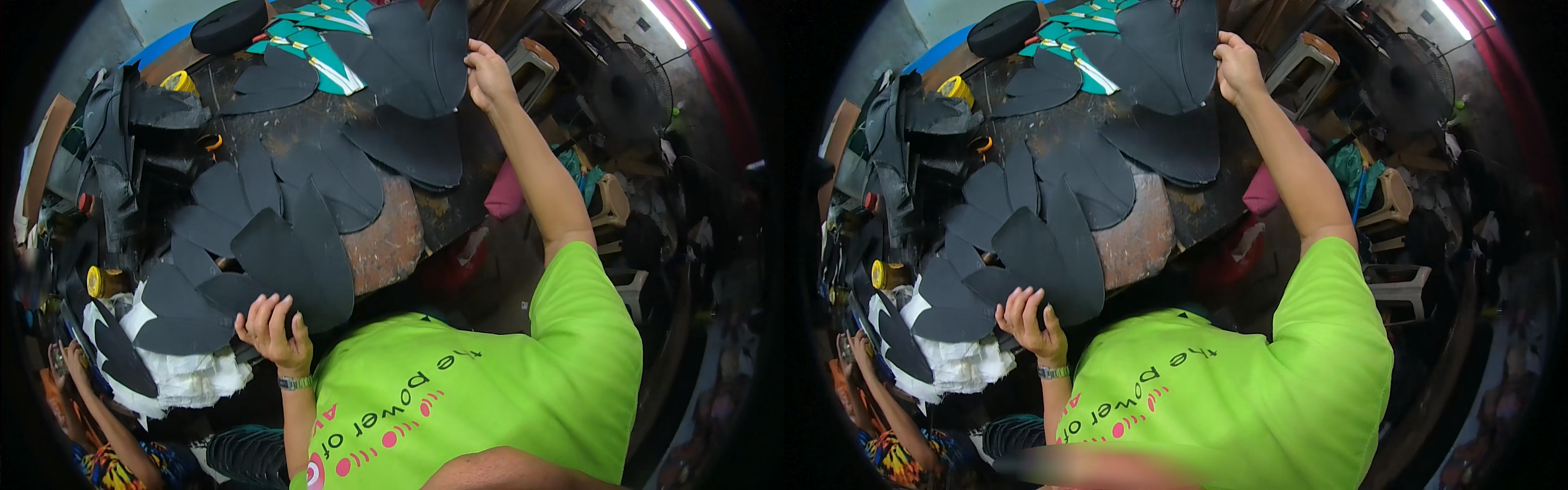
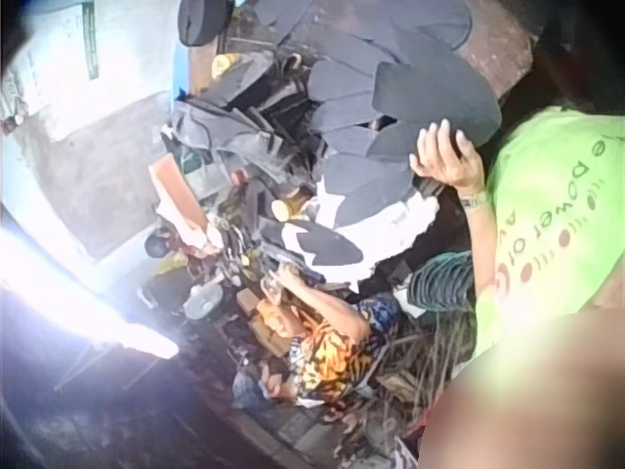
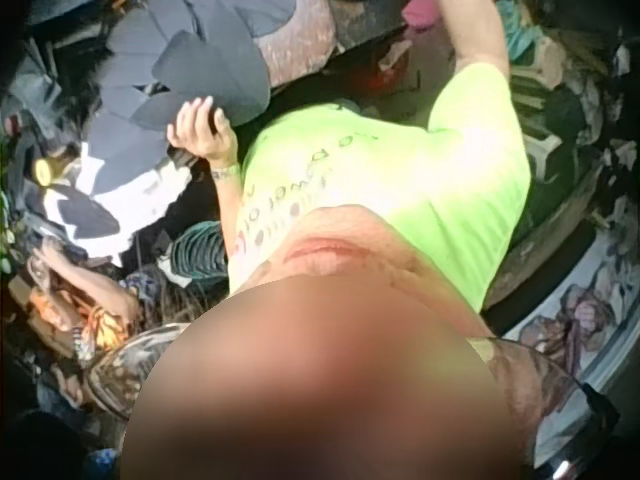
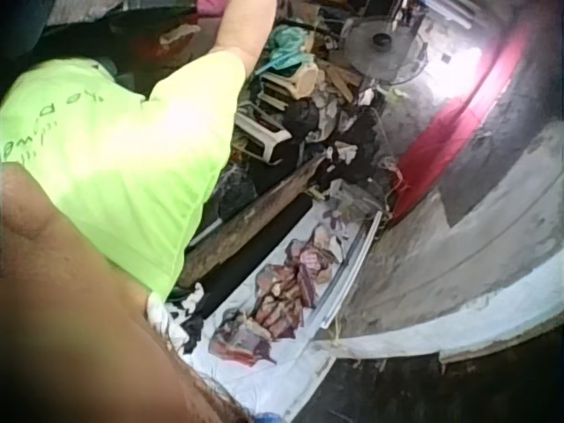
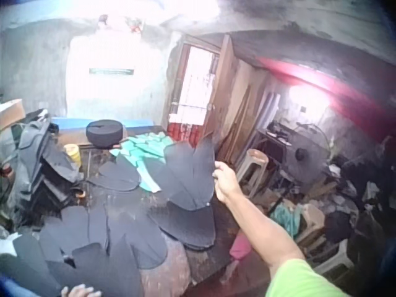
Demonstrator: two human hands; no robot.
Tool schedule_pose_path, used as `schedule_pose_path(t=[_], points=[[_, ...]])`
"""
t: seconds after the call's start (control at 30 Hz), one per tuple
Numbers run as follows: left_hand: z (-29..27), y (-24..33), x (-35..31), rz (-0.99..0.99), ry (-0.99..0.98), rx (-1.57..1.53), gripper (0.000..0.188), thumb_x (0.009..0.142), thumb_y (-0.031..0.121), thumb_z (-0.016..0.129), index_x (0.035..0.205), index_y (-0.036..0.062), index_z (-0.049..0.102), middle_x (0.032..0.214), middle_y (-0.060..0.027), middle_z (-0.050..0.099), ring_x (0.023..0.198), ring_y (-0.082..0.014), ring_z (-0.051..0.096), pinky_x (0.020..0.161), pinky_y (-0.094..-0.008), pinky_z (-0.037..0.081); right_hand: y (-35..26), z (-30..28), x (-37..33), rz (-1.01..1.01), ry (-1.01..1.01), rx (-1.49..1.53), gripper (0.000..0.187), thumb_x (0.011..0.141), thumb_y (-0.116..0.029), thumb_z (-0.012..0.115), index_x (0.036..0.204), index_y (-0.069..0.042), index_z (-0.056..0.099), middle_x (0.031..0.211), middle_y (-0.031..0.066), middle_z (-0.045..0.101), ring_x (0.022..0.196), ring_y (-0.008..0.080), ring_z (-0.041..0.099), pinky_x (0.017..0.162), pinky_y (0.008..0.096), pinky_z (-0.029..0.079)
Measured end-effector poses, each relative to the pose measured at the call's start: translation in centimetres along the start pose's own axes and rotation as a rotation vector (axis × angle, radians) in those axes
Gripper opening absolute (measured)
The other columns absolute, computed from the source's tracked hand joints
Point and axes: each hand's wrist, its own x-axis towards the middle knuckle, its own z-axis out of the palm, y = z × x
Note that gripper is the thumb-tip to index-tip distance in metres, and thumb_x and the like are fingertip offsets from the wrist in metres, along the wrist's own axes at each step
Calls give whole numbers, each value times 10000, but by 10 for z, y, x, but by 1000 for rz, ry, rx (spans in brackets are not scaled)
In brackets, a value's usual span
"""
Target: The person sorts and stacks black and green leaf-shaped rubber pieces on a workbench. They pick up pieces, wipe them with a white cloth, and arrange them into neat piles. A second person is visible at the same table working on similar materials.
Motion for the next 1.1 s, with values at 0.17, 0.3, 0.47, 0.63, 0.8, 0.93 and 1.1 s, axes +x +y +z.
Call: schedule_pose_path(t=[0.17,0.3,0.47,0.63,0.8,0.93,1.1], points=[[0,0,0,3,13,-15,190,912,252,655,1033,125,728,1080,-21,681,1125,-239,614,1108,-450,277,0,9,-73,93,-35,-20,314,906,81,433,1192,24,549,1080,108,631,966,163,622,906,303,537],[0,1,0,17,23,-27,181,930,198,633,1059,94,707,1106,-40,676,1146,-246,609,1125,-436,267,6,12,-94,152,-21,-40,310,905,78,439,1189,30,554,1075,107,634,961,162,622,897,298,538],[3,1,0,4,50,-56,157,901,217,681,1030,140,729,1068,-3,684,1127,-211,613,1121,-438,270,16,11,-99,163,7,6,318,897,70,451,1187,22,572,1023,93,646,868,155,621,805,276,537],[-1,3,2,7,20,-49,244,823,279,754,1030,151,735,1075,5,686,1131,-209,608,1121,-440,262,27,2,-96,118,14,7,332,869,84,474,1174,23,590,997,82,651,817,156,607,770,271,525],[-13,9,3,184,-193,-56,593,647,622,806,1116,266,728,1234,51,630,1225,-164,529,1153,-449,202,26,-22,-89,90,119,37,367,876,91,469,1232,46,542,1108,141,639,955,211,633,899,323,540],[-11,11,4,233,-356,14,527,657,477,846,1119,250,729,1238,21,638,1246,-172,532,1156,-467,223,34,-29,-91,180,141,166,361,894,75,441,1241,40,533,1160,157,624,1044,242,628,959,371,536],[-5,6,1,293,-233,-98,363,742,176,803,1098,213,741,1157,29,672,1109,-164,617,1089,-445,321,48,-20,-109,305,99,329,341,887,87,439,1200,27,560,1157,126,622,1063,239,607,987,384,506]])
